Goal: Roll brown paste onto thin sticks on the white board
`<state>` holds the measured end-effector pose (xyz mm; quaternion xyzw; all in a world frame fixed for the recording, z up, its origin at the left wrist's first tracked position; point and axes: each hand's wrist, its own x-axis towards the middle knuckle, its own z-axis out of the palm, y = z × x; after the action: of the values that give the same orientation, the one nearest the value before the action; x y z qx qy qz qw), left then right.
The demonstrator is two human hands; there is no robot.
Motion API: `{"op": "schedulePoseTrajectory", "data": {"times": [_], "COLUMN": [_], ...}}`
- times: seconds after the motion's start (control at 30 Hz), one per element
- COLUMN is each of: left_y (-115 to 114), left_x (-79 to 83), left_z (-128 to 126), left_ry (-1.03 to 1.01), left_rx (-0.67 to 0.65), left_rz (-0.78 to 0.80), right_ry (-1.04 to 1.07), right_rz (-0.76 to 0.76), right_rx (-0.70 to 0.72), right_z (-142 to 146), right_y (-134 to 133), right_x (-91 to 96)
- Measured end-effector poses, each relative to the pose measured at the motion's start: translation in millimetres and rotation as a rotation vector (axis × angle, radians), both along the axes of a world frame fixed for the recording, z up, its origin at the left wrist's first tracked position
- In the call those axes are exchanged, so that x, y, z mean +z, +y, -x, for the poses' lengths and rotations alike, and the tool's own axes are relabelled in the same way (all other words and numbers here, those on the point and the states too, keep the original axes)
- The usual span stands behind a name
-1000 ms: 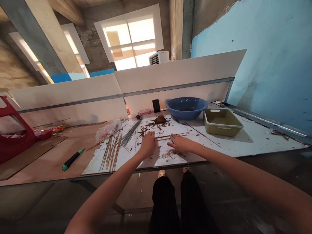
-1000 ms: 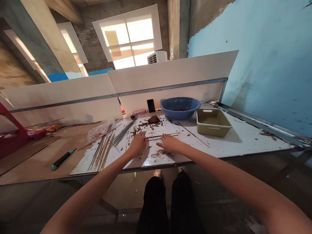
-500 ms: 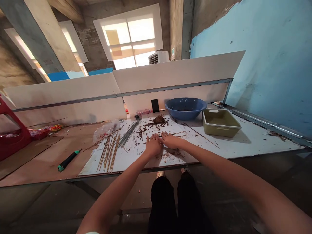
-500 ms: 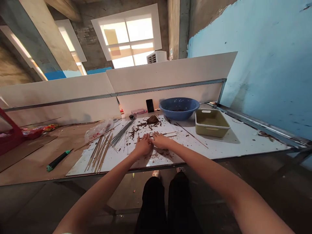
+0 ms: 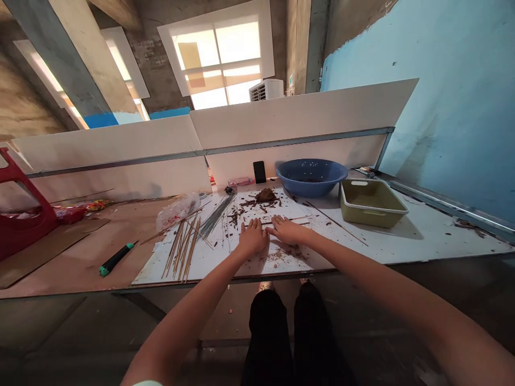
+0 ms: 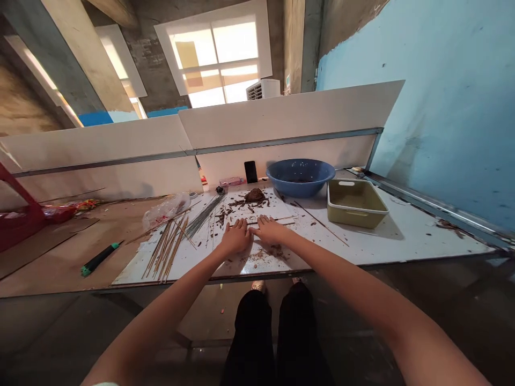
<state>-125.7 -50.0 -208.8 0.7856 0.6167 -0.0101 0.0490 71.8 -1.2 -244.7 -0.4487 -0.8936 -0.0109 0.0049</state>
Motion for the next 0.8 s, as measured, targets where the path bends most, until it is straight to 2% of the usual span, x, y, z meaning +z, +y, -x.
{"op": "schedulePoseTrajectory", "data": {"times": [0.07,0.13,0.33,0.4,0.5,0.6,0.8], "left_y": [-11,-12,19,16,-2,-11,17], "left_x": [-9.5,-12.2,5.9,3.1,-11.2,-19.4,5.0], "left_z": [7,9,-4,-3,7,16,1], "left_ry": [0.005,0.005,-0.023,-0.025,-0.008,0.005,-0.031], "left_rx": [-0.025,-0.037,0.061,0.065,0.019,-0.009,0.068], "left_rz": [-0.028,-0.053,-0.037,-0.038,-0.053,-0.038,-0.001], "right_ry": [0.001,-0.003,-0.037,-0.039,-0.028,0.015,0.048], "right_rz": [-0.003,0.014,0.002,-0.025,-0.033,0.019,0.145], "right_rx": [0.030,0.018,-0.062,-0.062,-0.026,-0.050,-0.241], "right_z": [-6,-7,6,3,-9,-11,8], "right_y": [-5,-3,19,13,-5,-14,8], "right_x": [-7.5,-5.8,19.4,15.8,1.9,-3.3,26.6]}}
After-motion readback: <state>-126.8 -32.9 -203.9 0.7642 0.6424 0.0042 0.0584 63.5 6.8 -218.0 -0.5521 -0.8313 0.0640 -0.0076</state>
